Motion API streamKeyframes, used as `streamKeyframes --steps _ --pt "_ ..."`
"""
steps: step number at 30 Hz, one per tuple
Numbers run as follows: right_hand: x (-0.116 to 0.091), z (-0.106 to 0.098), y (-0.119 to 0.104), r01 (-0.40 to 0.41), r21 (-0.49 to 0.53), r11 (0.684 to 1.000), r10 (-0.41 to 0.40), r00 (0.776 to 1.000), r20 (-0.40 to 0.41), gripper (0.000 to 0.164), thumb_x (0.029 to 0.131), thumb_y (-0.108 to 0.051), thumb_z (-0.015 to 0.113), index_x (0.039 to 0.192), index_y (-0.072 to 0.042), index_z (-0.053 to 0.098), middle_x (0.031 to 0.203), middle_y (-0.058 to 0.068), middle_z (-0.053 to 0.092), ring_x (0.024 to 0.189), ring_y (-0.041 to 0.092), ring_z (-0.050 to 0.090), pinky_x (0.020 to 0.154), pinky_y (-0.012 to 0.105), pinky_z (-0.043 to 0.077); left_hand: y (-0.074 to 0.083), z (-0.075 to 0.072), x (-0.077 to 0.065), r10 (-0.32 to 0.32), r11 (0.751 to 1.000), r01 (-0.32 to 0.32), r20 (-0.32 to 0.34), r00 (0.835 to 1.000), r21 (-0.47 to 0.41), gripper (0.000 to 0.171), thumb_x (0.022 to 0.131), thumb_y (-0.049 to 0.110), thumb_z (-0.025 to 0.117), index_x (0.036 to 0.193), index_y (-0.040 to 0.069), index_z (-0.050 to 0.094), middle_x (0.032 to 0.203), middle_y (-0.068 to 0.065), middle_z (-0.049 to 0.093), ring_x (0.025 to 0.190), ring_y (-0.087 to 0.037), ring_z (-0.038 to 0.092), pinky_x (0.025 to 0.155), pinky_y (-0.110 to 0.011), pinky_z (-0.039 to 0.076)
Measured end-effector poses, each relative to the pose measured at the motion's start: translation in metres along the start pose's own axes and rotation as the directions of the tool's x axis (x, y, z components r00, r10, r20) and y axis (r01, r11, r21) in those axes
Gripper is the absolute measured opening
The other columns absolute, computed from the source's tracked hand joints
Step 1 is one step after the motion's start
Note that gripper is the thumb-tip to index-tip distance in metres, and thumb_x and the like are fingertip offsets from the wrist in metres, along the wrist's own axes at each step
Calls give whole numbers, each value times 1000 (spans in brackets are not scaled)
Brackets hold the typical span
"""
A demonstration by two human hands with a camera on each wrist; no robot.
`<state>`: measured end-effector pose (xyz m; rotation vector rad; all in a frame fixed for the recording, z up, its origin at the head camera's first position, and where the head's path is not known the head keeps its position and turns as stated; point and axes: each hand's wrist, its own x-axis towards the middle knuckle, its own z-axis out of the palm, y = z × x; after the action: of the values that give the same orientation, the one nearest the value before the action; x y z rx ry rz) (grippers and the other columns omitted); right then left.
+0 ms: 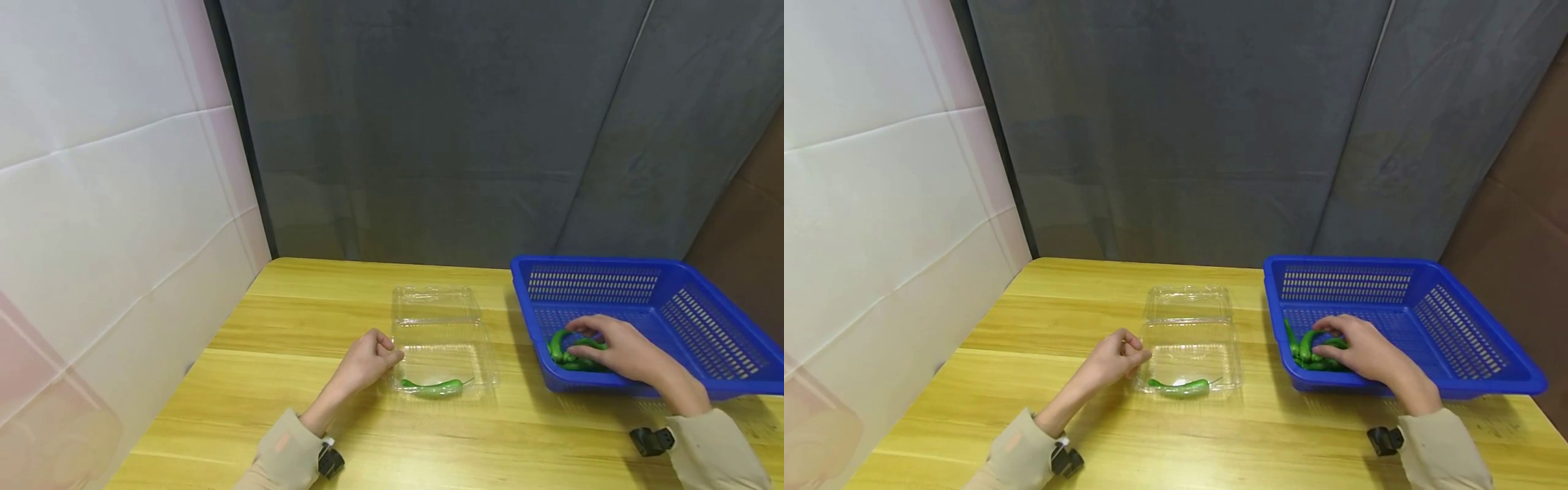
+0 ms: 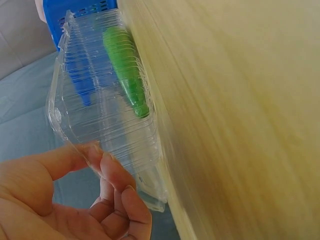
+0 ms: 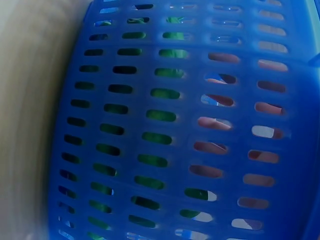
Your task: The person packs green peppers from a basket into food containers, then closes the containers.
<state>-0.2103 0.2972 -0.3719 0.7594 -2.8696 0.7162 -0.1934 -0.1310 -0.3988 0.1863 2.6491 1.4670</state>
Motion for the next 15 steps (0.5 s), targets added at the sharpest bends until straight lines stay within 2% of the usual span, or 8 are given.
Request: streamKeyframes --steps 6,15 --pt "1 0 2 -11 8 1000 10 999 38 36 90 -22 78 117 -1 69 108 7 70 95 26 65 80 47 54 0 0 0 3 1000 -3 0 1000 -4 22 95 11 70 103 -3 55 76 -9 63 66 -22 59 60 -30 46" --pt "2 -1 4 -32 6 999 32 996 79 37 89 -25 79 115 -1 70 106 5 70 94 24 63 80 48 53 1 0 -1 0 1000 0 2 1000 -6 22 95 11 70 102 -3 55 76 -10 63 66 -22 58 60 -29 45"
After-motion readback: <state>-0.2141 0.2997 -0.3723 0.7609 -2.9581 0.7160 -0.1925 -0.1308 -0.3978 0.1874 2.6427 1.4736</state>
